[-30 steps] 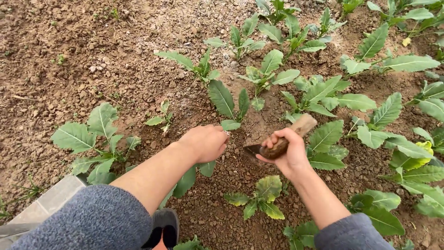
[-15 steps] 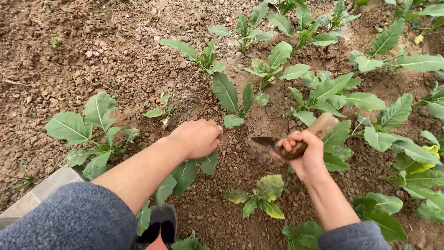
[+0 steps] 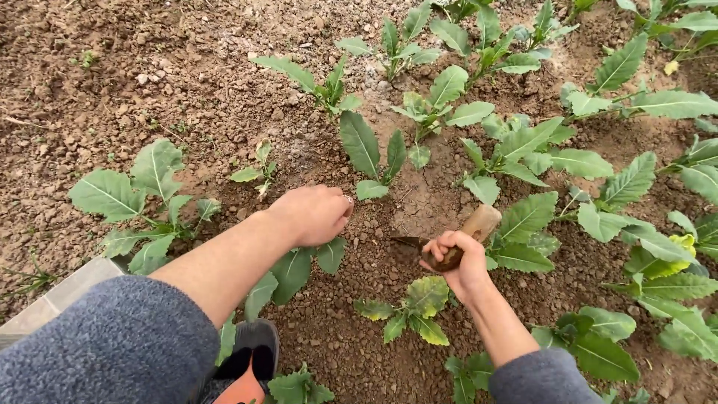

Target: The person weeds a garden bed by hand and with a small hand hoe. They pull small weeds from between young leafy plants and scrape the soil surface to remove additional weeds, then discard the pulled weeds off-camera.

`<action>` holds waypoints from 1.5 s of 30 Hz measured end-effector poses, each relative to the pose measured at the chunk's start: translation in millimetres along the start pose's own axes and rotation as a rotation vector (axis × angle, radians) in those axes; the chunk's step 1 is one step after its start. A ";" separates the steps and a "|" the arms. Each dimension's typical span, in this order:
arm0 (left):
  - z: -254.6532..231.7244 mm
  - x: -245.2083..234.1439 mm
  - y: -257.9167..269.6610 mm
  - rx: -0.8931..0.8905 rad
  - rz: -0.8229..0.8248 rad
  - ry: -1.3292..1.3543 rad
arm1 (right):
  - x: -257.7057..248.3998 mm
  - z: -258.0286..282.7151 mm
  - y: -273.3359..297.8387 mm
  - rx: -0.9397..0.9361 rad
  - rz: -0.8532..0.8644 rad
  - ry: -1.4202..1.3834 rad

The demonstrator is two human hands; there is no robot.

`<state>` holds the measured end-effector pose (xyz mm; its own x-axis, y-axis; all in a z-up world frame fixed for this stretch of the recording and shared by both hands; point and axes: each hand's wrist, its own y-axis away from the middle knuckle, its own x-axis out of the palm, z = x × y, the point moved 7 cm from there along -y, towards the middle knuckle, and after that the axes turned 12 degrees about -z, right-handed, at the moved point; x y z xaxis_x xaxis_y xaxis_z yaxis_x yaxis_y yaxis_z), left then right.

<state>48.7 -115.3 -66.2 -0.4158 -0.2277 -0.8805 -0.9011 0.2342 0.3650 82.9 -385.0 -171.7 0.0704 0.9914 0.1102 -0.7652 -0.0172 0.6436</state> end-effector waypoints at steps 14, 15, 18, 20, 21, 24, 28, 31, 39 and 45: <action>4.9 10.2 6.8 0.006 0.031 -0.016 | 9.7 31.4 44.1 0.032 -0.050 -0.143; 7.8 6.5 4.3 -0.007 0.025 -0.009 | 11.7 41.8 45.6 0.026 -0.072 -0.152; 9.6 0.1 1.5 -0.003 0.000 0.009 | 17.1 75.6 50.5 -0.075 -0.060 -0.180; 9.3 -3.2 3.7 0.018 -0.012 0.016 | 21.2 71.7 38.6 -0.166 -0.029 -0.205; 8.6 -4.4 5.9 0.014 0.003 0.003 | 24.3 55.6 26.1 -0.145 0.008 -0.177; 7.0 -4.6 9.5 0.017 0.025 -0.013 | 22.4 16.3 13.7 -0.104 0.067 -0.116; 5.7 -9.9 1.8 0.013 0.006 0.011 | 27.7 42.7 28.4 -0.096 0.083 -0.105; 10.1 -8.5 2.5 0.033 -0.010 -0.028 | 28.7 55.0 10.1 -0.269 0.118 -0.161; 7.9 -12.5 0.5 0.045 -0.012 -0.026 | 23.8 13.8 -2.5 -0.251 0.179 -0.128; 6.6 -7.9 4.3 0.054 -0.020 -0.034 | 35.8 51.1 22.9 -0.318 0.201 -0.170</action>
<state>49.0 -106.2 -59.7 -0.3923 -0.2009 -0.8976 -0.9010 0.2806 0.3309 100.7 -356.5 -114.3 -0.0165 0.9362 0.3510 -0.9321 -0.1415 0.3335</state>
